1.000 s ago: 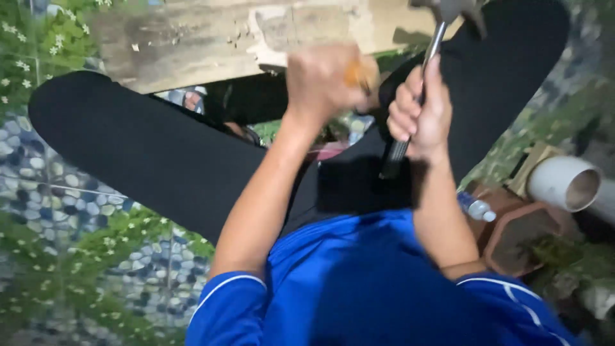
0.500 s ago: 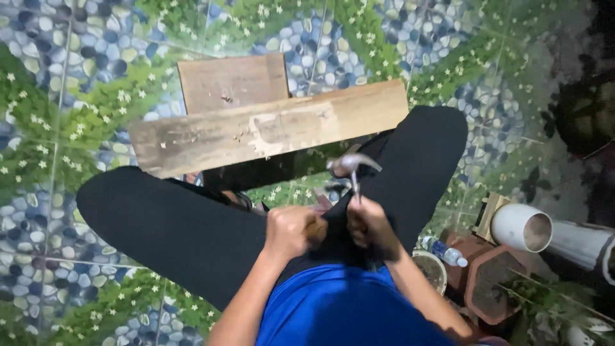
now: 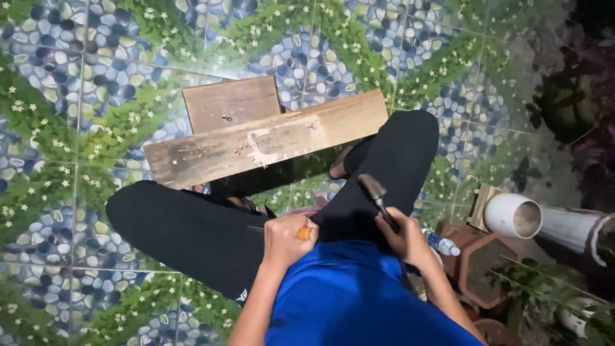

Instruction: The person carves a design into a wooden plank using a hammer and a chisel while sitting on the floor.

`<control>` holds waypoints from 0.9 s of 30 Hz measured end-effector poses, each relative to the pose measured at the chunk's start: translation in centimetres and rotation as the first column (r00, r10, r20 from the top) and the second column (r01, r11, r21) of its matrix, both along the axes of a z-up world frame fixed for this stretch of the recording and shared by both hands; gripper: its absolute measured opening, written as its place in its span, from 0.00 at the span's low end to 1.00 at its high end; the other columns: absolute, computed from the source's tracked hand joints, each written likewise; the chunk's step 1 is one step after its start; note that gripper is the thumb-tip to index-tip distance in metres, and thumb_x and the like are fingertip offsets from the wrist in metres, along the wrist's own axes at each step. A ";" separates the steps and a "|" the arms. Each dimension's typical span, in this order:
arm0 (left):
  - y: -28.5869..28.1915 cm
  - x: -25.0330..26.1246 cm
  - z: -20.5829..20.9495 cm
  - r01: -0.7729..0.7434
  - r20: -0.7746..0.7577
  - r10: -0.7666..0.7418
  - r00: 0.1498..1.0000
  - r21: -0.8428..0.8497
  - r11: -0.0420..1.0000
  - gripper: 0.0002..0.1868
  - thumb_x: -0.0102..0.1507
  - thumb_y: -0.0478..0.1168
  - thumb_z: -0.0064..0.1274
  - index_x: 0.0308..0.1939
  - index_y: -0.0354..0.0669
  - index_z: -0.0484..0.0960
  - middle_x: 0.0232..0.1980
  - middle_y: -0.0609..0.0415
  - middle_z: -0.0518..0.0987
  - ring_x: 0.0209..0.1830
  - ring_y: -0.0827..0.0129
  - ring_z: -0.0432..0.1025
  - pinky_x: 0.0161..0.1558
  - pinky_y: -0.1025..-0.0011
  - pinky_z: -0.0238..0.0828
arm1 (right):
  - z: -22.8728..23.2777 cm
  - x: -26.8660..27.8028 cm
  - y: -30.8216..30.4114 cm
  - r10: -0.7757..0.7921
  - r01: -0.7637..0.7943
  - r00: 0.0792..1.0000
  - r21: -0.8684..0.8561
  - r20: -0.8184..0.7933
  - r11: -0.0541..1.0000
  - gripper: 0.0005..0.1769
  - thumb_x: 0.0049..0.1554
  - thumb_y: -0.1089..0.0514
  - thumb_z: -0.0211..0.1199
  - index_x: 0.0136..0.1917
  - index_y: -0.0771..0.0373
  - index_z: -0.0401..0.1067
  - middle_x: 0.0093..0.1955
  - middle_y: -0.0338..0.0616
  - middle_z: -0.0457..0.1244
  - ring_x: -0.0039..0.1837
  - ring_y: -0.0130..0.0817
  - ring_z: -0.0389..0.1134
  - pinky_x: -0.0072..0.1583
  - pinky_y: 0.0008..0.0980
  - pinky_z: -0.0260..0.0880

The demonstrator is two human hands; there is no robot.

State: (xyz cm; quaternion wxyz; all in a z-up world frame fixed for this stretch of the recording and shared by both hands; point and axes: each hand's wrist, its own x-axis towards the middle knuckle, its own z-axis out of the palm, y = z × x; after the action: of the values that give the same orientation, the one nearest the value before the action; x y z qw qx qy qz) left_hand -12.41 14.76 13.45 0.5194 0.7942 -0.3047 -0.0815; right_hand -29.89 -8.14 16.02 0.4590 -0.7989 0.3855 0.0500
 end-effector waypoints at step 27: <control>-11.8 5.4 -10.3 0.374 0.410 -0.399 0.820 0.143 0.916 0.20 0.59 0.67 0.49 0.24 0.61 0.74 0.19 0.65 0.72 0.24 0.70 0.74 0.27 0.70 0.72 | -1.9 -1.8 -1.4 -0.010 0.010 0.996 0.008 -0.085 1.000 0.05 0.64 0.58 0.62 0.49 0.59 0.78 0.29 0.55 0.68 0.38 0.34 0.67 0.45 0.44 0.70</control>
State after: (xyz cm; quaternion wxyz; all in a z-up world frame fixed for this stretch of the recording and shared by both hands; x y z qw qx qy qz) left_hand -6.98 2.95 3.19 0.3890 0.7283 -0.5639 -0.0158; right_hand -31.72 -9.56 14.11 0.4458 -0.7922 0.4084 0.0832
